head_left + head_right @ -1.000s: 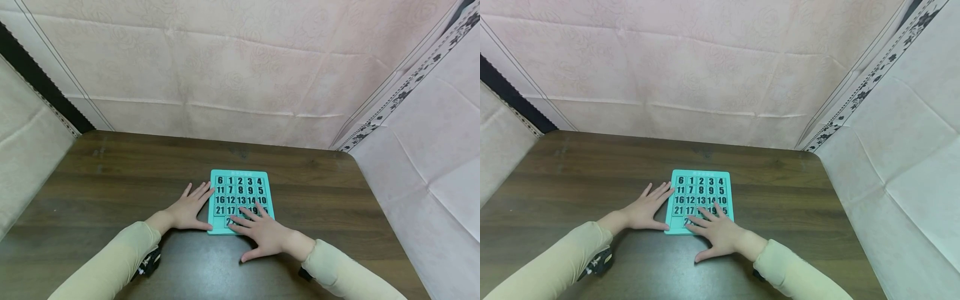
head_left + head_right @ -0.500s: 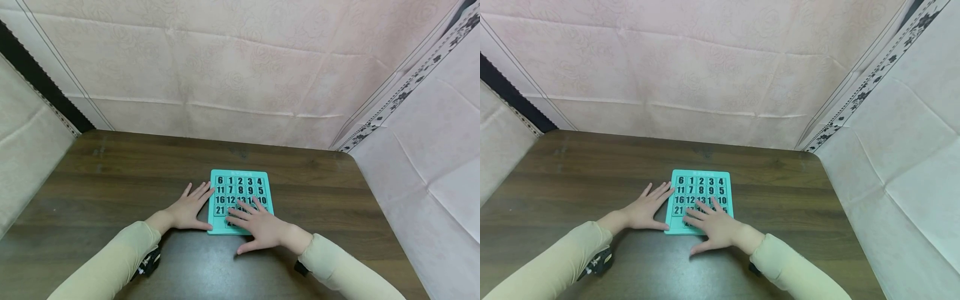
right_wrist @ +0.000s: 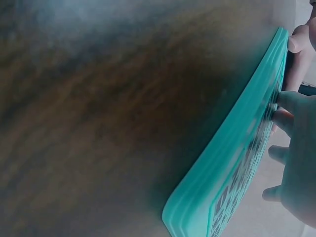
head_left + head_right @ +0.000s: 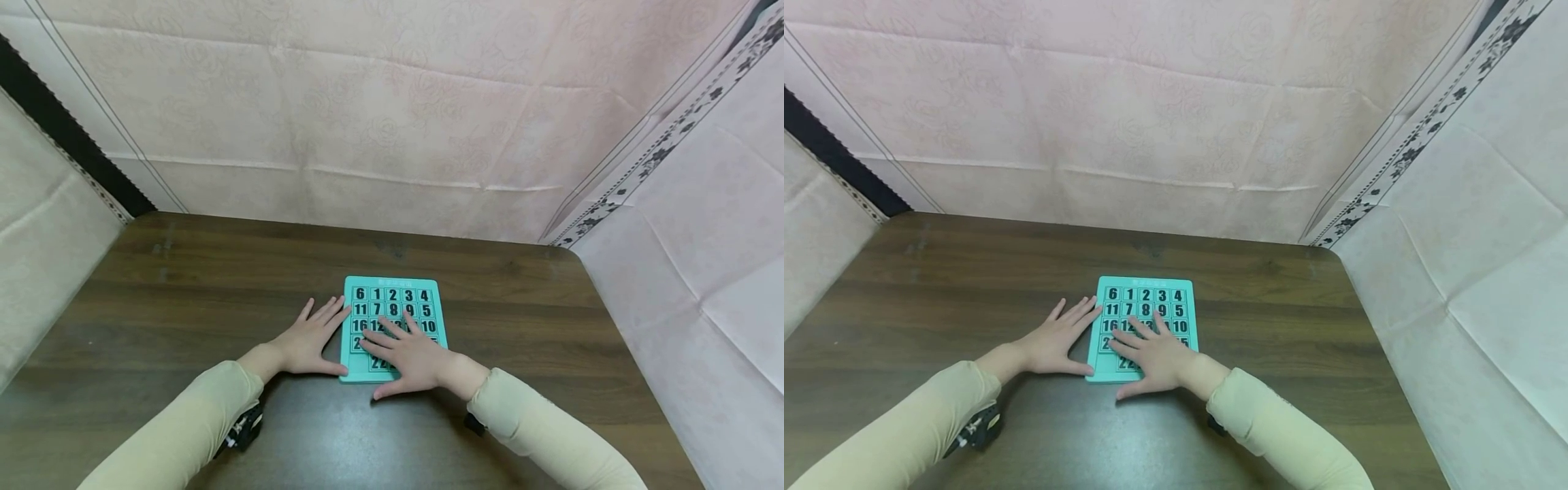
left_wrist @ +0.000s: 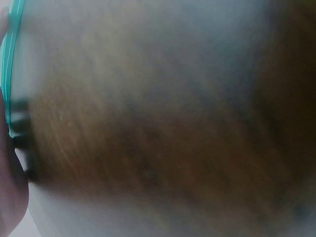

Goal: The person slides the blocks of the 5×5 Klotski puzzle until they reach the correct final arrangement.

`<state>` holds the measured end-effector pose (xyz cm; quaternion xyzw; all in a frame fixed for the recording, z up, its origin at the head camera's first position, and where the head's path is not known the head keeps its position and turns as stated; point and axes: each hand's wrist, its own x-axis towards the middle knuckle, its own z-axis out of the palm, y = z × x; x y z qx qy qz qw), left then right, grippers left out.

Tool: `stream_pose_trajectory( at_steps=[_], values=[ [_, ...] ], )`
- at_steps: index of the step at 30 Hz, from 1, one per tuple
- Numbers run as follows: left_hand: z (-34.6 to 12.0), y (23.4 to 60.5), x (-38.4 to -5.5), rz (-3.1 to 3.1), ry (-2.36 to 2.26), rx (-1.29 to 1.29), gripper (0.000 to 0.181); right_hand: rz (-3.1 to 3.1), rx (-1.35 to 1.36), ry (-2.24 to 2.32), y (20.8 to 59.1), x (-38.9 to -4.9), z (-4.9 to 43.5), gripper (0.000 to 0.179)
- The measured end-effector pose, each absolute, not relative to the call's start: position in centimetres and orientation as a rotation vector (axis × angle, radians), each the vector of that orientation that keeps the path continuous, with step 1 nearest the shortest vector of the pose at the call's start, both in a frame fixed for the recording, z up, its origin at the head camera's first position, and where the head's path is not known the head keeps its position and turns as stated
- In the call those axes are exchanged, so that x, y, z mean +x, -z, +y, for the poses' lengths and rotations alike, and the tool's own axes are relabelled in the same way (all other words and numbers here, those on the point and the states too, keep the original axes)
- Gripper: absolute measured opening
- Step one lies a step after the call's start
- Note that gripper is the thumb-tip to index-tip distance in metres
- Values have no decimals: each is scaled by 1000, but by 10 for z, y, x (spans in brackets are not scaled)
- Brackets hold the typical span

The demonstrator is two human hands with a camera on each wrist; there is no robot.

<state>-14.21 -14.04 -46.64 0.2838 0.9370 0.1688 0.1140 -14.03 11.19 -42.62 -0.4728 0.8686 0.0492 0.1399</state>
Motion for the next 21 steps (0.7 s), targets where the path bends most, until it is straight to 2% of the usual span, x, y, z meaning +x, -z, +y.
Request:
stream_pose_trajectory(
  at_steps=[21],
  values=[
    [-140, 466, -142, 2746, -495, 829, 108, 2498, -1499, -201, 425, -119, 117, 87]
  ],
)
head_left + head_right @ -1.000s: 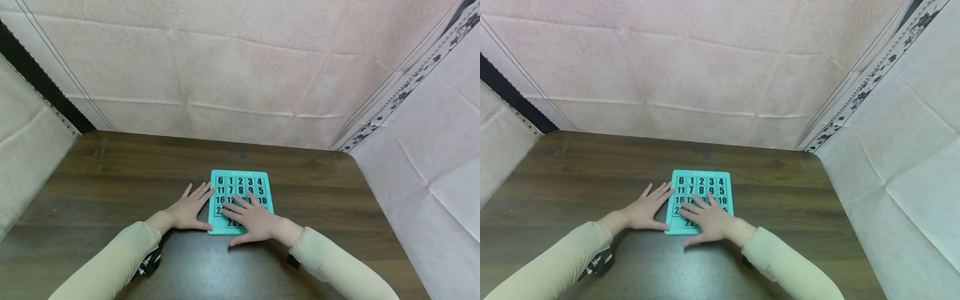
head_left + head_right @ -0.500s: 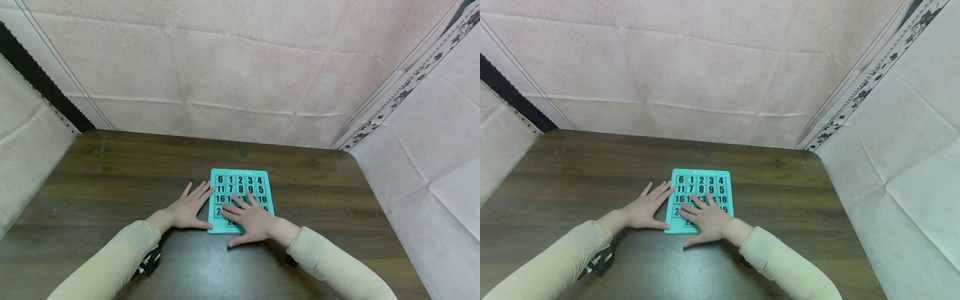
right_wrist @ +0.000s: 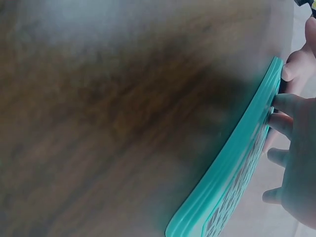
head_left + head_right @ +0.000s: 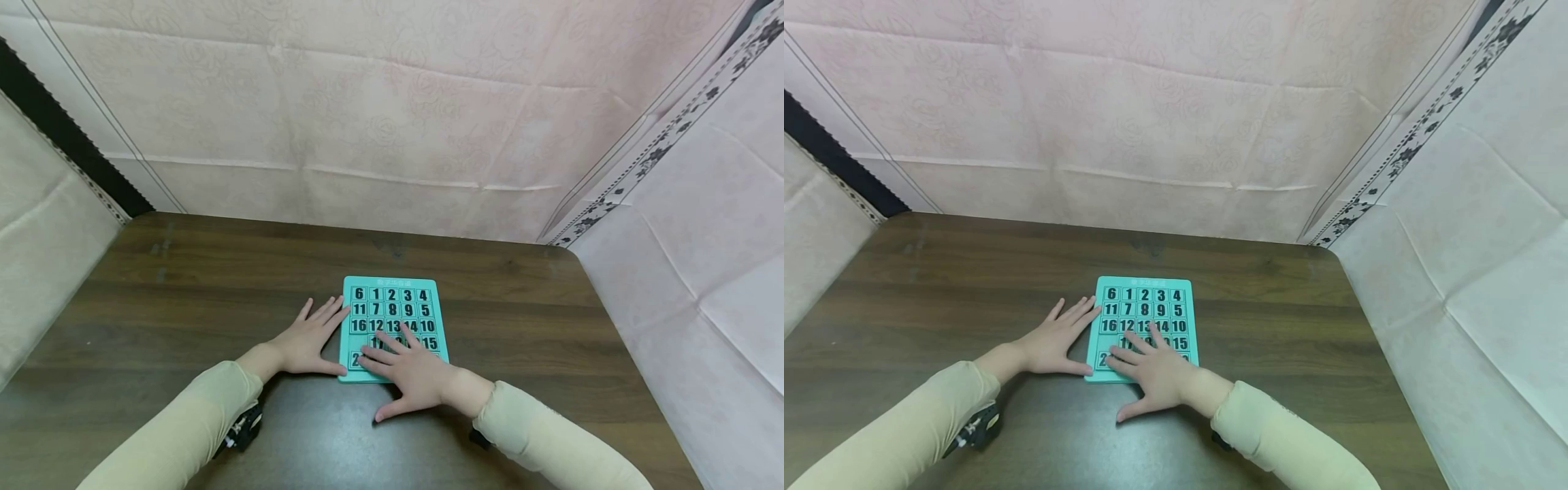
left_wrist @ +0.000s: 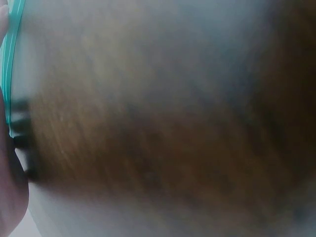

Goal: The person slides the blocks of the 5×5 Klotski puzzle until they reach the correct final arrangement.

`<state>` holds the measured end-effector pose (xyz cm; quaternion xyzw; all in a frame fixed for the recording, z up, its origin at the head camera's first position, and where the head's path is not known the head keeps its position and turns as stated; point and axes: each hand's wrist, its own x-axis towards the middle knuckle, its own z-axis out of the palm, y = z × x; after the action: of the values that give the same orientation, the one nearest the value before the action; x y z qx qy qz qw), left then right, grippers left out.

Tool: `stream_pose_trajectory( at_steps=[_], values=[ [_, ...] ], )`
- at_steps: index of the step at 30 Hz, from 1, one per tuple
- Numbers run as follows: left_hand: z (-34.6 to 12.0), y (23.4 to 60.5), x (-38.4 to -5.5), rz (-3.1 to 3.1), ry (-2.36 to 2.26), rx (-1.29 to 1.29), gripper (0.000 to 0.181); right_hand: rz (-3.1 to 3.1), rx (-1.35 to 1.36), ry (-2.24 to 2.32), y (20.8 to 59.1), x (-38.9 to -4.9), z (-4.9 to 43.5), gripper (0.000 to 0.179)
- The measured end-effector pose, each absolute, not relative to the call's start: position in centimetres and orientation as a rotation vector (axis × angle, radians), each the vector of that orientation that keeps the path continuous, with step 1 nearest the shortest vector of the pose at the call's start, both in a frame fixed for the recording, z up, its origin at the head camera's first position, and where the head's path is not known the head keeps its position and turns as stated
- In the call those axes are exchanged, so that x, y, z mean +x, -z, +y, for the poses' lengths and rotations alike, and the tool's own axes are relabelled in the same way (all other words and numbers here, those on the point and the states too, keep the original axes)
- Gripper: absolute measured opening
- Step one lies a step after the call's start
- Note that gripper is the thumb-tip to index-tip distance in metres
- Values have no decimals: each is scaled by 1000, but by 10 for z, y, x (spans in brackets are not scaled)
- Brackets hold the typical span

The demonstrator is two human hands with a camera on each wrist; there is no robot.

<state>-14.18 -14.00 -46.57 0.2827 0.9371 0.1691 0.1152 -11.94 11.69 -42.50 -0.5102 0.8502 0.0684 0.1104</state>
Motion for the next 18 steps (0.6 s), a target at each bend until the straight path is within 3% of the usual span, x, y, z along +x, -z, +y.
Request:
stream_pose_trajectory(
  at_steps=[10, 18],
  values=[
    [-140, 466, -142, 2750, -497, 840, 108, 2508, -1523, -211, 424, -118, 118, 87],
    [-140, 466, -142, 2738, -507, 833, 108, 2580, -1402, -157, 417, -139, 113, 87]
  ],
)
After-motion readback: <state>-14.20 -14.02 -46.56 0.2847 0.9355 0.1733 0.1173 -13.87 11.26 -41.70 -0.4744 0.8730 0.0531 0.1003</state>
